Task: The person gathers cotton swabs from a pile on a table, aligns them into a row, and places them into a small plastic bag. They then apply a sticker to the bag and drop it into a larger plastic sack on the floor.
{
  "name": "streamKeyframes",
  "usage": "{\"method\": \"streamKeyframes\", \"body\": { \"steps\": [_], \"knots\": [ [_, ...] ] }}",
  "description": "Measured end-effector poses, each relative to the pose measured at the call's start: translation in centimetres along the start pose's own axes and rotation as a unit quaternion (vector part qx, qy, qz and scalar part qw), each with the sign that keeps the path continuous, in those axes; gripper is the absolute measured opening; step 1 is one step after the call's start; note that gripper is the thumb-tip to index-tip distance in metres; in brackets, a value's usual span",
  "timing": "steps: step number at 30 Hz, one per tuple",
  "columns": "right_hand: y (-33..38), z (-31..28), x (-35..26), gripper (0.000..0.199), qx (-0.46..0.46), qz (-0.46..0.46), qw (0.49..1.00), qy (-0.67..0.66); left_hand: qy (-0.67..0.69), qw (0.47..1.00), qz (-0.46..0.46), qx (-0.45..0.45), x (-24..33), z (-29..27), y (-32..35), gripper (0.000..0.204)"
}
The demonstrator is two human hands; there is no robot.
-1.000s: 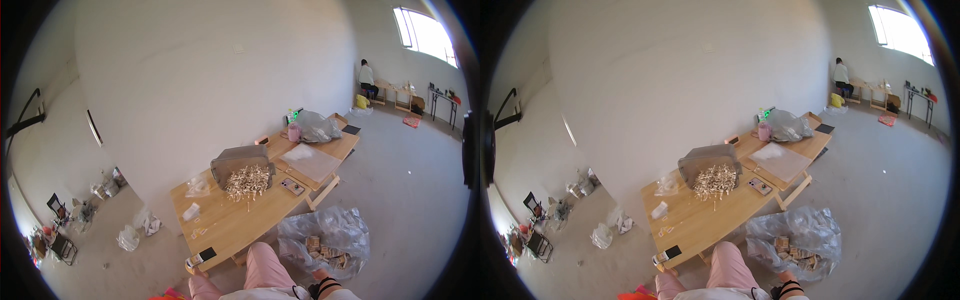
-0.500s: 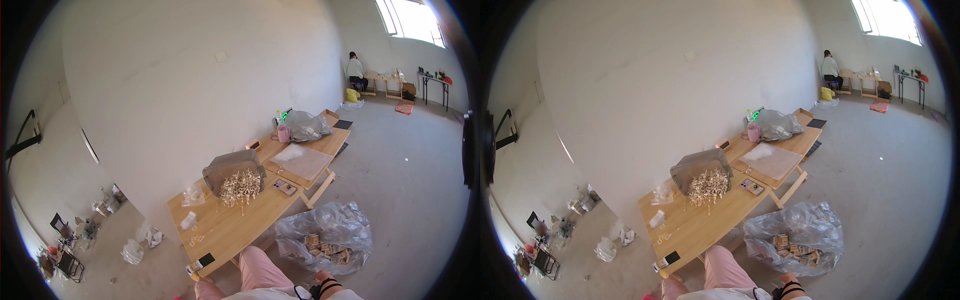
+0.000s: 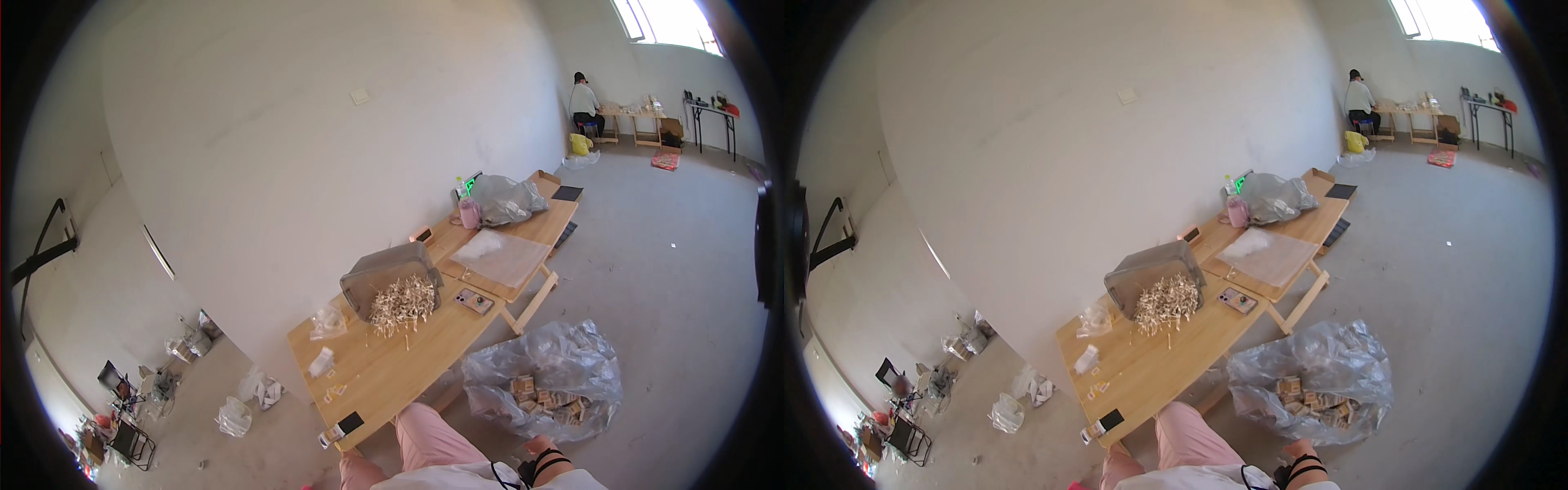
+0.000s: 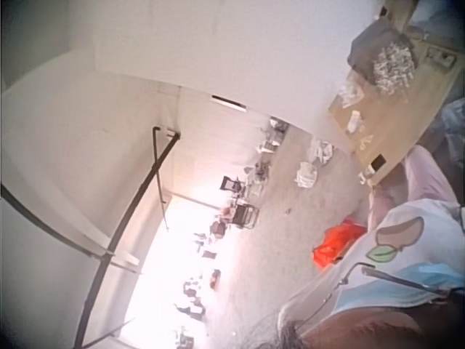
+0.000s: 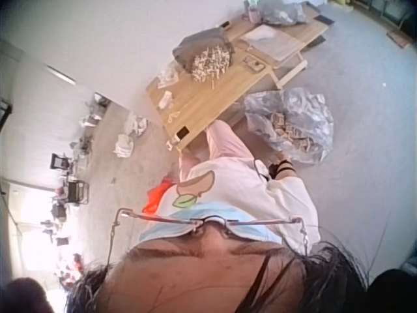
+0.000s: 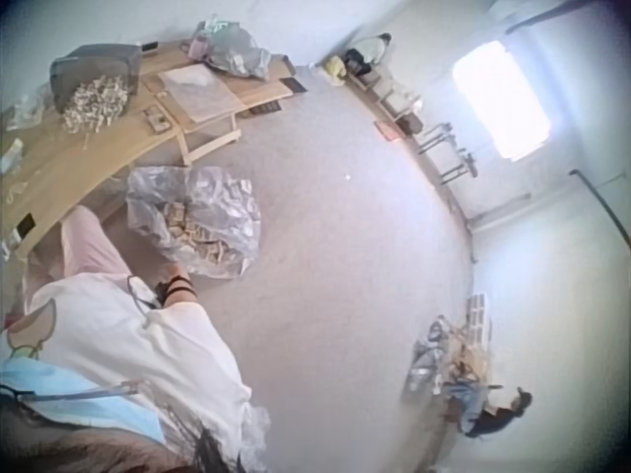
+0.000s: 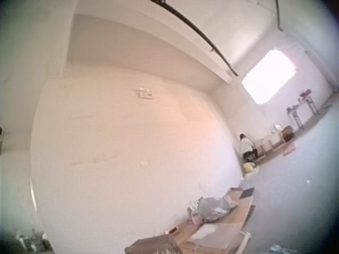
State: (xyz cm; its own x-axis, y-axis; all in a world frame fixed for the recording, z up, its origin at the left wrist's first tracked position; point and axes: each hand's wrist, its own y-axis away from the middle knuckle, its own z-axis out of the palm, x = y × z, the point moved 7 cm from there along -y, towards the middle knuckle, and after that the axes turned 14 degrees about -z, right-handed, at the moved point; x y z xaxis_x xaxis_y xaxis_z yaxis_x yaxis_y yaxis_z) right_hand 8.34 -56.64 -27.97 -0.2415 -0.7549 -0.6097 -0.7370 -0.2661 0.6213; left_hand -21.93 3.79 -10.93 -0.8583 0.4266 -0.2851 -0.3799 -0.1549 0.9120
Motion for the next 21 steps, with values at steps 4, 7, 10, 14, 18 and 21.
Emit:
{"method": "streamKeyframes", "body": {
  "steps": [4,7,10,14,18,21],
  "knots": [
    [-0.3,0.0,0.5,0.038,-0.007,-0.008,1.0,0.028,0.065,0.996,-0.04,0.037,-0.4,-1.1,-0.1,0.028],
    [-0.4,-0.2,1.2,0.039,-0.006,-0.005,1.0,0.023,0.114,0.989,-0.073,0.063,-1.1,-1.6,0.2,0.028],
    [-0.1,-0.4,1.1,0.039,-0.012,-0.007,1.0,0.006,0.165,0.977,-0.104,0.087,-1.7,-2.2,0.5,0.027],
    [0.4,-0.7,1.2,0.037,-0.007,0.01,1.0,-0.008,0.236,0.953,-0.148,0.12,-2.3,-3.2,1.0,0.026],
    [1.8,-1.8,-0.2,0.035,0.026,-0.013,1.0,0.011,0.312,0.919,-0.19,0.147,-2.6,-4.4,1.7,0.026],
    [1.7,-1.7,-0.2,0.043,-0.007,-0.001,1.0,-0.004,0.369,0.887,-0.22,0.17,-2.3,-5.5,2.0,0.025]
  ]
}}
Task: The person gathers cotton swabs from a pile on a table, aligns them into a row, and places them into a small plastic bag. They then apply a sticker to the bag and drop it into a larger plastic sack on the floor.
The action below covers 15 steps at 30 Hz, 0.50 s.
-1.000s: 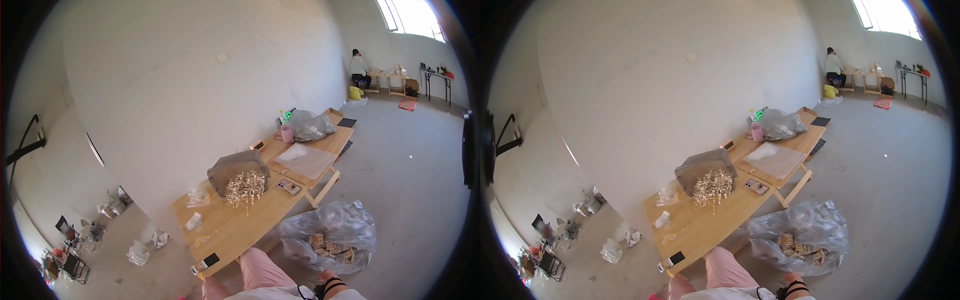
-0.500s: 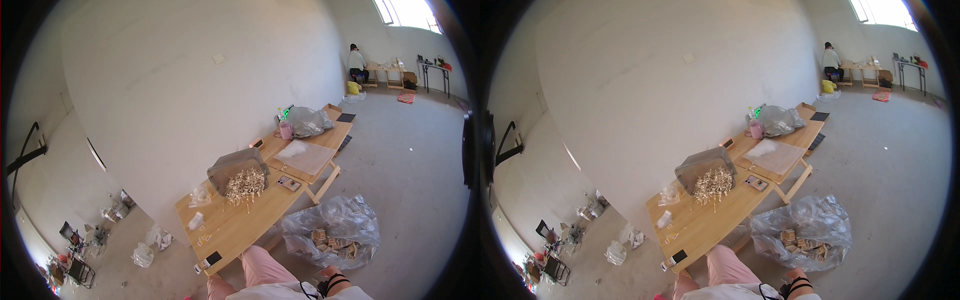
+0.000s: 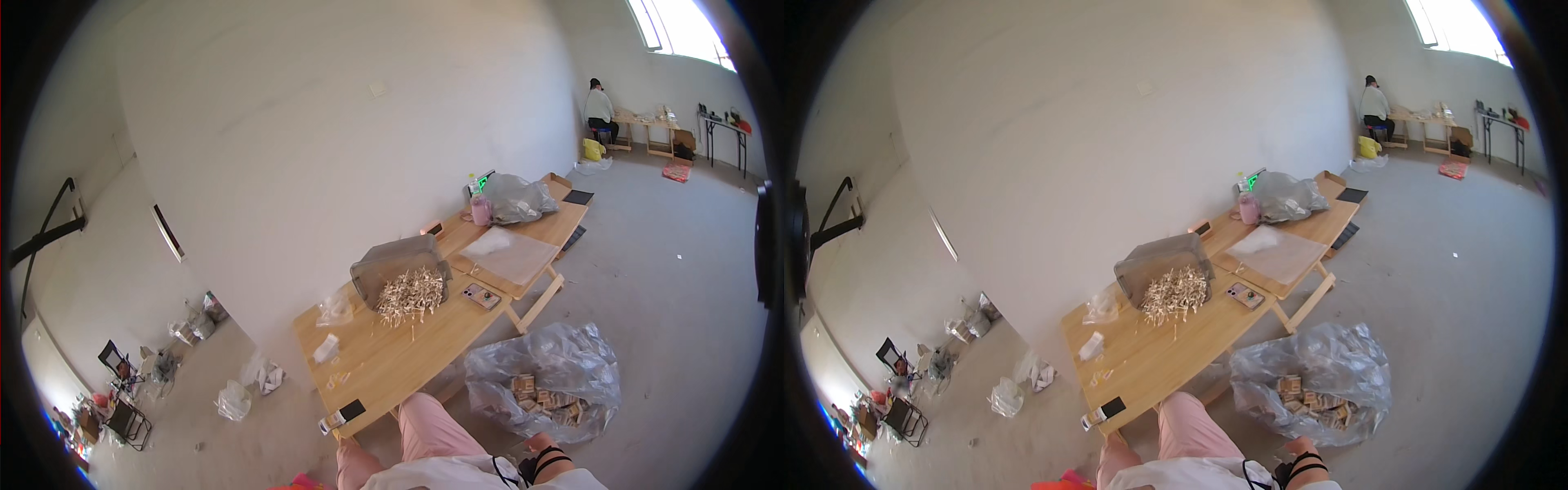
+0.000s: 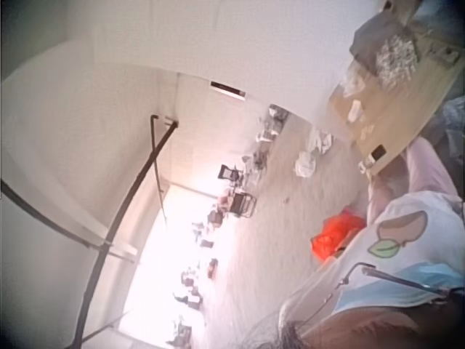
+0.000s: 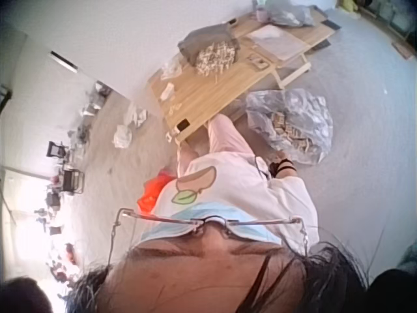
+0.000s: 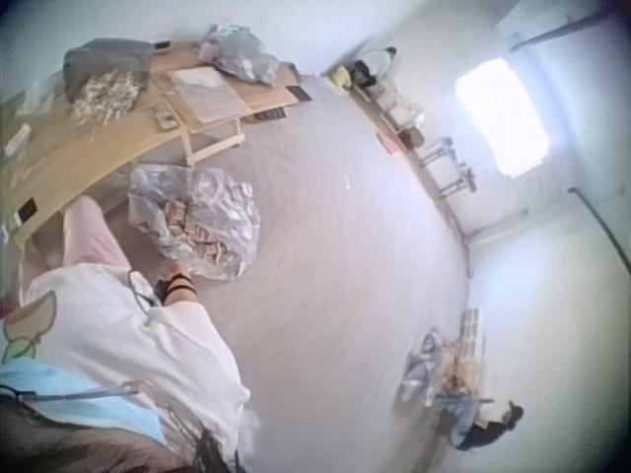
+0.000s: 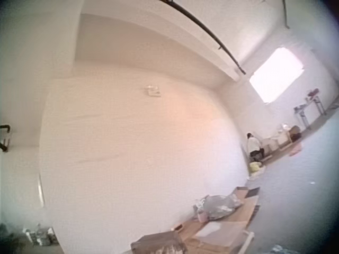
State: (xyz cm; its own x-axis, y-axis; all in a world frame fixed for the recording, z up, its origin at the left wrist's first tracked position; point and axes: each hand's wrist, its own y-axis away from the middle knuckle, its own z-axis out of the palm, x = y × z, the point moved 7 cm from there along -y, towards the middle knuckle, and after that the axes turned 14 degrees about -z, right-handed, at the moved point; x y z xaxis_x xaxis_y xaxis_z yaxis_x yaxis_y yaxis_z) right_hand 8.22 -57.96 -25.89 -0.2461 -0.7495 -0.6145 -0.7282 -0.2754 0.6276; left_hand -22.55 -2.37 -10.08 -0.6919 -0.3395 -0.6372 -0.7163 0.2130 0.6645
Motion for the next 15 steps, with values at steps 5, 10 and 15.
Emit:
{"method": "streamKeyframes", "body": {
  "steps": [5,10,15],
  "knots": [
    [-2.0,1.0,-0.1,0.038,-0.019,-0.012,0.999,0.039,0.119,0.99,-0.062,0.03,3.1,-1.8,1.1,0.024],
    [-6.1,2.8,2.9,0.031,-0.042,-0.056,0.995,0.076,0.259,0.952,-0.157,0.043,7.5,-4.1,3.7,0.023],
    [-7.1,2.2,3.9,0.019,-0.076,-0.182,0.98,0.019,0.388,0.877,-0.279,0.049,13.1,-4.2,6.8,0.023]
  ]
}}
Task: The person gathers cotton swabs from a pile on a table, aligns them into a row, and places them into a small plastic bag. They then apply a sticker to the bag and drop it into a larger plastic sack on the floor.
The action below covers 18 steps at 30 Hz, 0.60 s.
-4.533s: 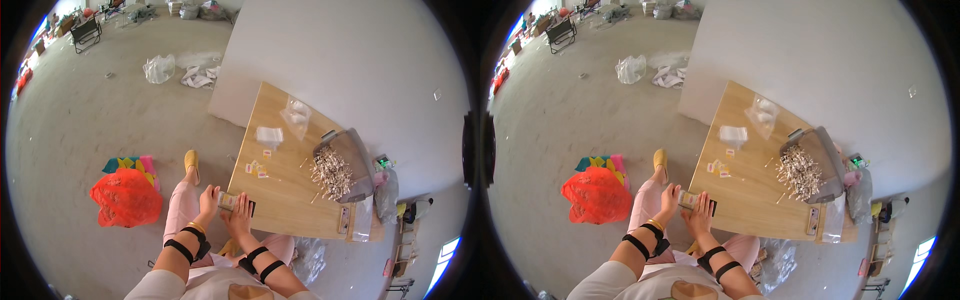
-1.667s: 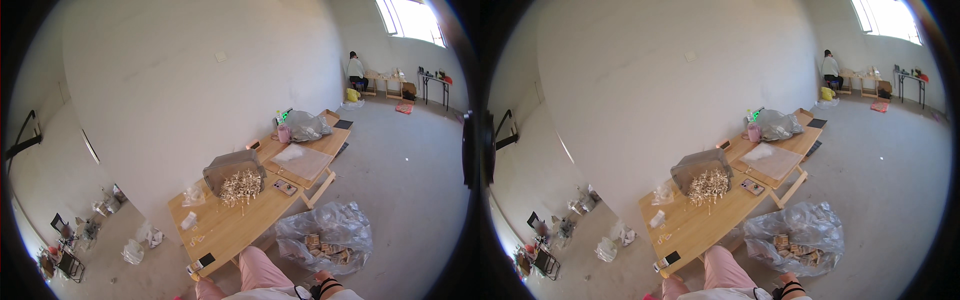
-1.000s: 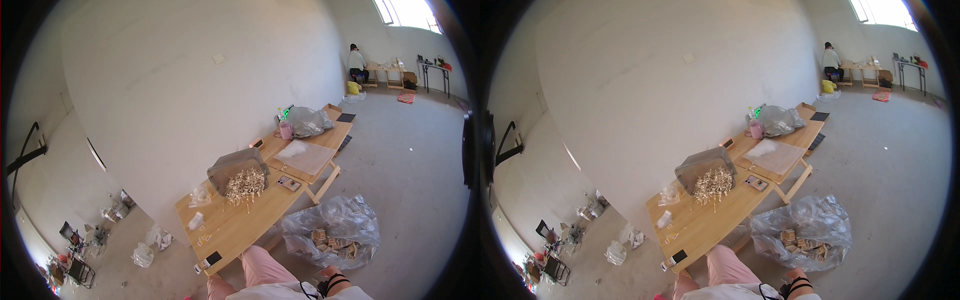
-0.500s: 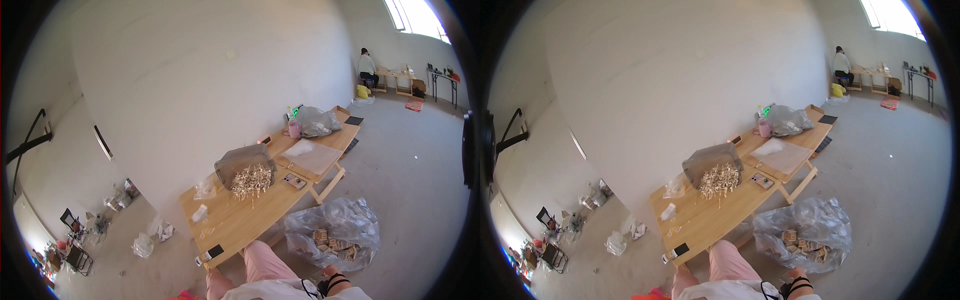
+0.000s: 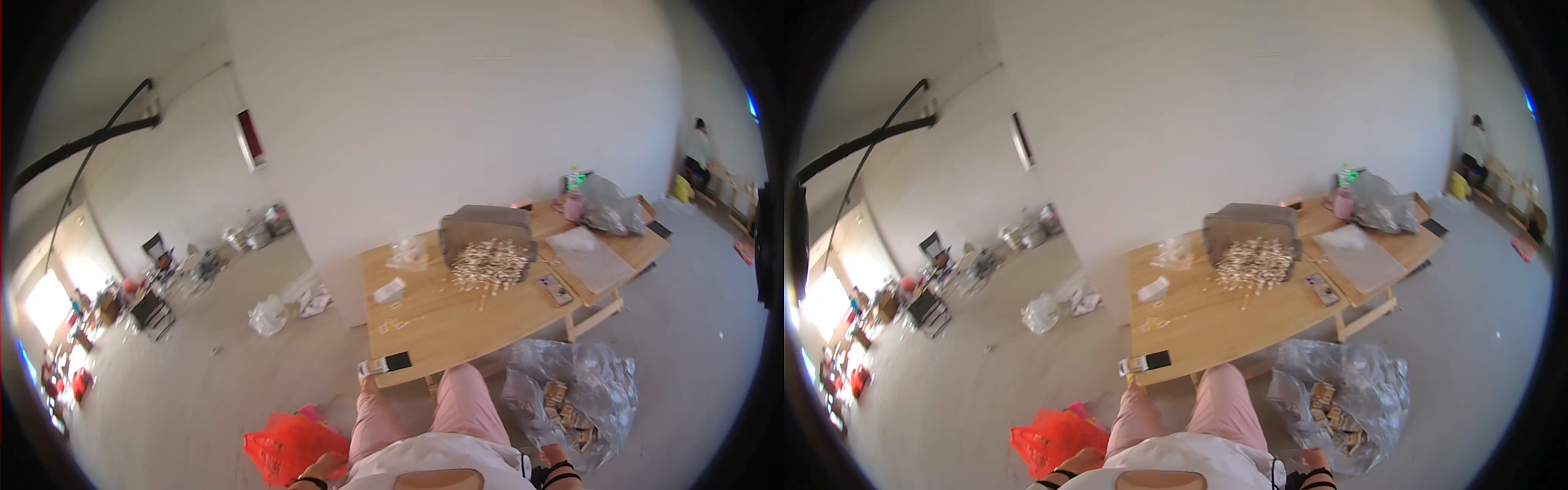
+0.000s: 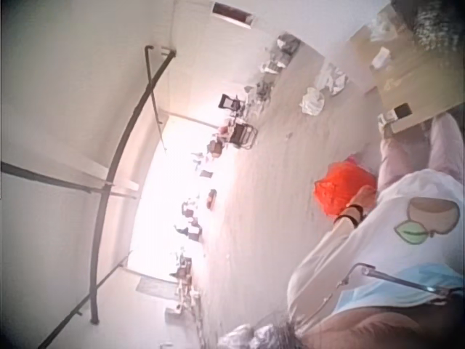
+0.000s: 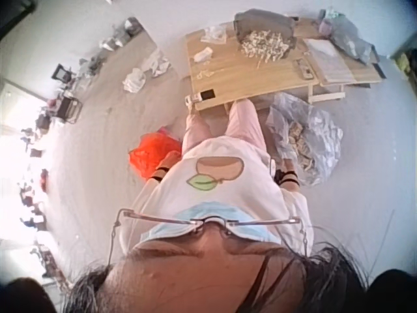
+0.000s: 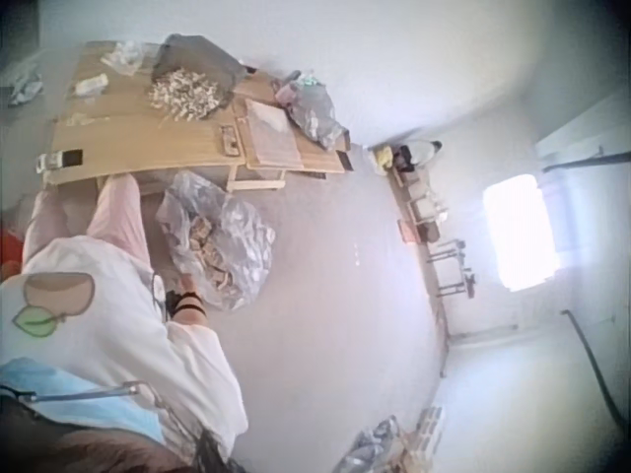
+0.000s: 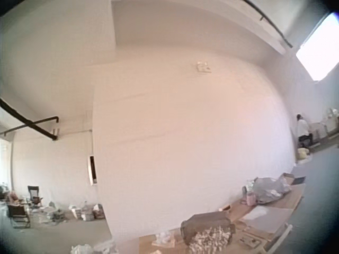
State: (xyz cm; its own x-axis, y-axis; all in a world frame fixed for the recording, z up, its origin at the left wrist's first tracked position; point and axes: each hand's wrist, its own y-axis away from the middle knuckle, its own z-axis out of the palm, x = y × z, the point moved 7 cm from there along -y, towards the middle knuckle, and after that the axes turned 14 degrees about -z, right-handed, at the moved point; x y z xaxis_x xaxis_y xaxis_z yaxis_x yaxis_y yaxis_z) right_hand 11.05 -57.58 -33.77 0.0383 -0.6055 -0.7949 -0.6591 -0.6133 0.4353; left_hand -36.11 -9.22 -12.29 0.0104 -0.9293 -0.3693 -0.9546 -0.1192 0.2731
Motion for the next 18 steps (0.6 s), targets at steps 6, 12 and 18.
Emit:
{"method": "streamKeyframes", "body": {
  "steps": [6,12,18],
  "knots": [
    [-0.5,-0.3,0.9,0.02,0.001,0.034,0.999,-0.013,0.136,0.981,-0.138,-0.002,0.8,6.6,3.3,0.021],
    [-1.5,-3.2,7.2,0.021,0.047,0.106,0.98,-0.159,0.199,0.948,-0.213,-0.13,1.8,6.0,3.6,0.021],
    [-1.8,-0.7,4.0,0.019,0.001,0.169,0.981,-0.097,0.318,0.899,-0.274,-0.124,1.2,7.3,4.1,0.018]
  ]
}}
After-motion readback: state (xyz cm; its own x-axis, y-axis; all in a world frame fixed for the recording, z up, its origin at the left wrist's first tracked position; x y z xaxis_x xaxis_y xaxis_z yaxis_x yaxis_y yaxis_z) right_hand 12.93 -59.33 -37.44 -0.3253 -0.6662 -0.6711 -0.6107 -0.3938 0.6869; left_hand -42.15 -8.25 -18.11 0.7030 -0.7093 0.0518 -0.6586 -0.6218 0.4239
